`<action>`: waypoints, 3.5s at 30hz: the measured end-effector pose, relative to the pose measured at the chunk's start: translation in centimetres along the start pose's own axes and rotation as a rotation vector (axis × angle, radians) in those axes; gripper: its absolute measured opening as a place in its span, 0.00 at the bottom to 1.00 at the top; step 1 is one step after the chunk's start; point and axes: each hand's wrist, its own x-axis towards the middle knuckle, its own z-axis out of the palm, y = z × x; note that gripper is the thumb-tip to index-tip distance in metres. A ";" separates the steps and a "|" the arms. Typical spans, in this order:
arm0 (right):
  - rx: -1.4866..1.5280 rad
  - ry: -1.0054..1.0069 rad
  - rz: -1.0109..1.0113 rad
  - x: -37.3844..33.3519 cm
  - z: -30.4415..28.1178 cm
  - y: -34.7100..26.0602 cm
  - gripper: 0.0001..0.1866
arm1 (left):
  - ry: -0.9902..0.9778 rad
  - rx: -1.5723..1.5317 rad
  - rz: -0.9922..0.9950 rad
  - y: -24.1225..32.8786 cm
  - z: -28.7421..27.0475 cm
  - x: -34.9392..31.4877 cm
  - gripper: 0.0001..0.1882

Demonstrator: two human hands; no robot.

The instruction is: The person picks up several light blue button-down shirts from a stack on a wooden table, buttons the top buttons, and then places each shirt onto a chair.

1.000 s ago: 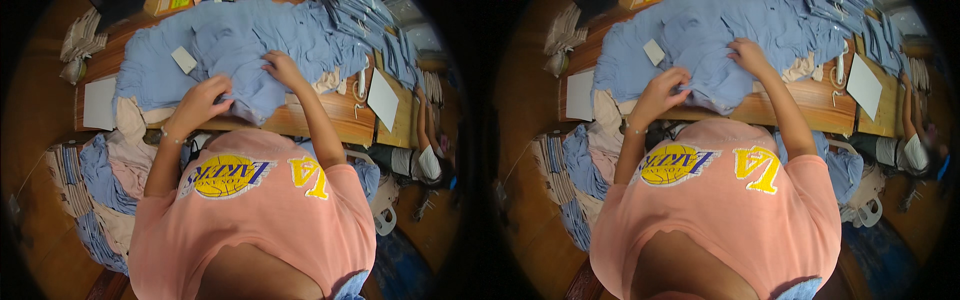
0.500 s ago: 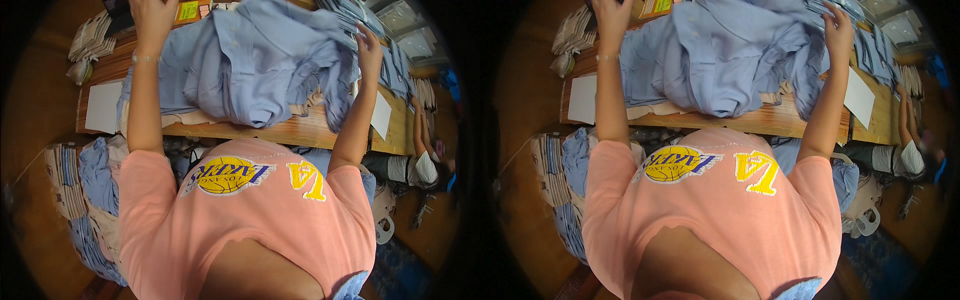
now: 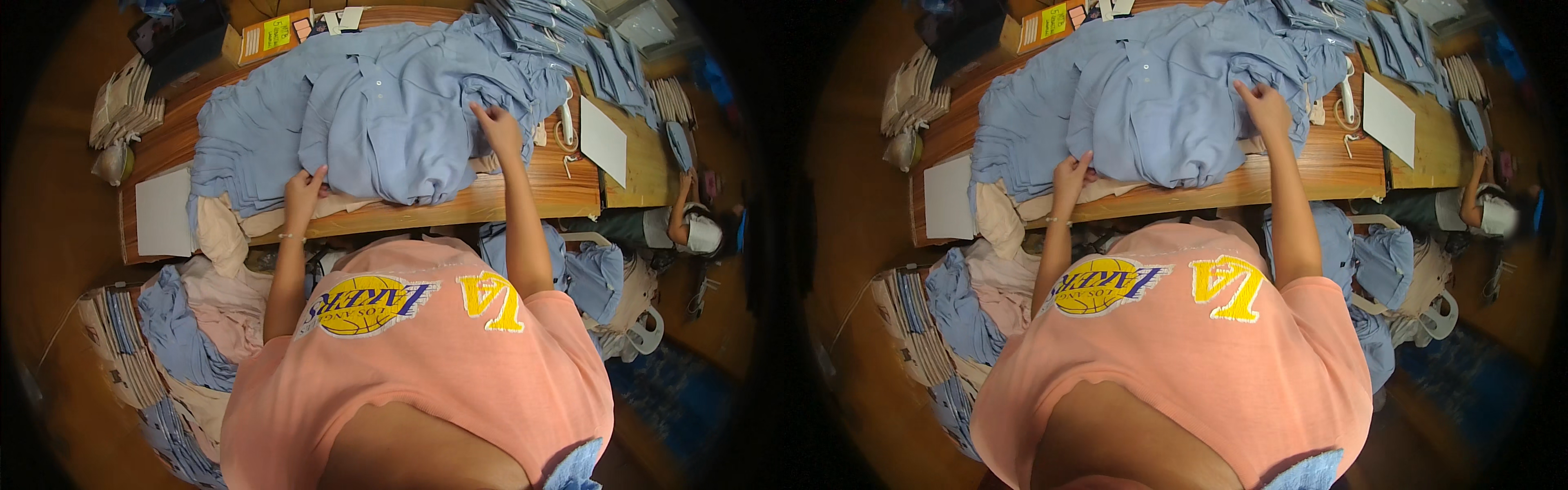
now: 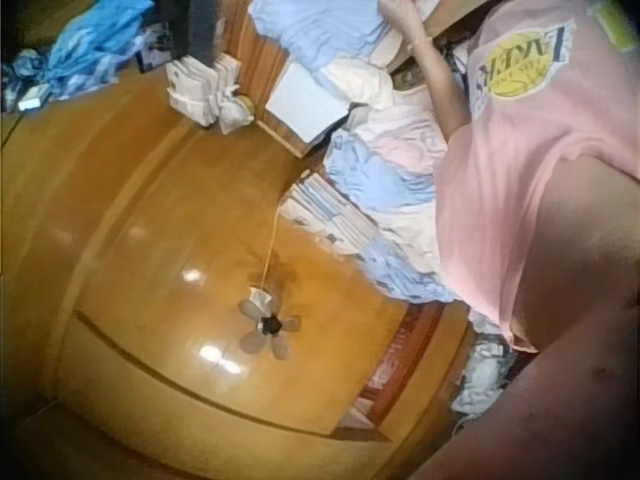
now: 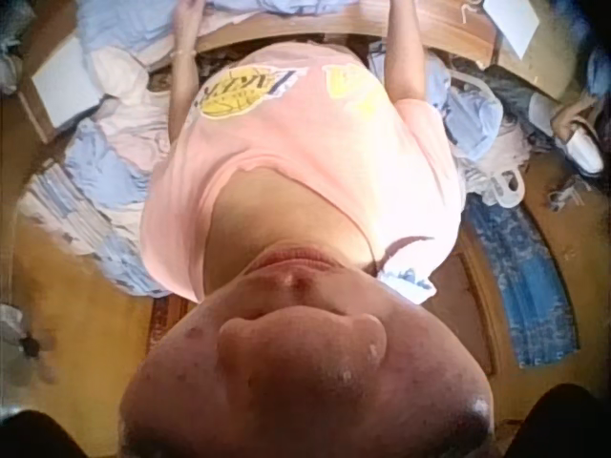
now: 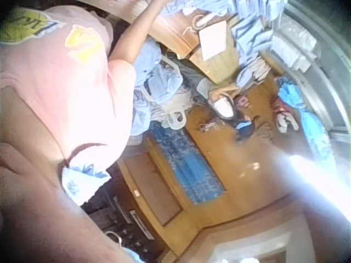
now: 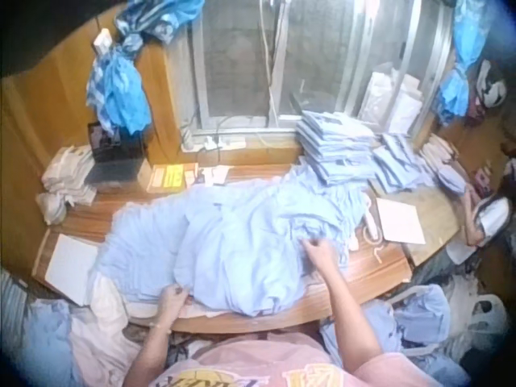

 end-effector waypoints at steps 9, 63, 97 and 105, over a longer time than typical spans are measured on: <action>1.395 -0.035 0.072 -1.8 -5.3 5.0 0.10 | -0.111 -1.477 -0.100 0.5 0.4 1.6 0.22; 1.325 1.394 0.548 -58.6 -31.3 48.3 0.14 | -1.420 -0.401 0.055 25.9 59.9 -20.9 0.14; 0.024 -0.230 0.062 -46.4 -22.3 44.5 0.20 | -0.803 0.697 0.032 -15.0 24.9 -11.6 0.24; -0.069 -0.445 -0.084 -35.5 -22.8 42.1 0.19 | -0.613 0.256 -0.166 -6.1 20.4 -17.6 0.22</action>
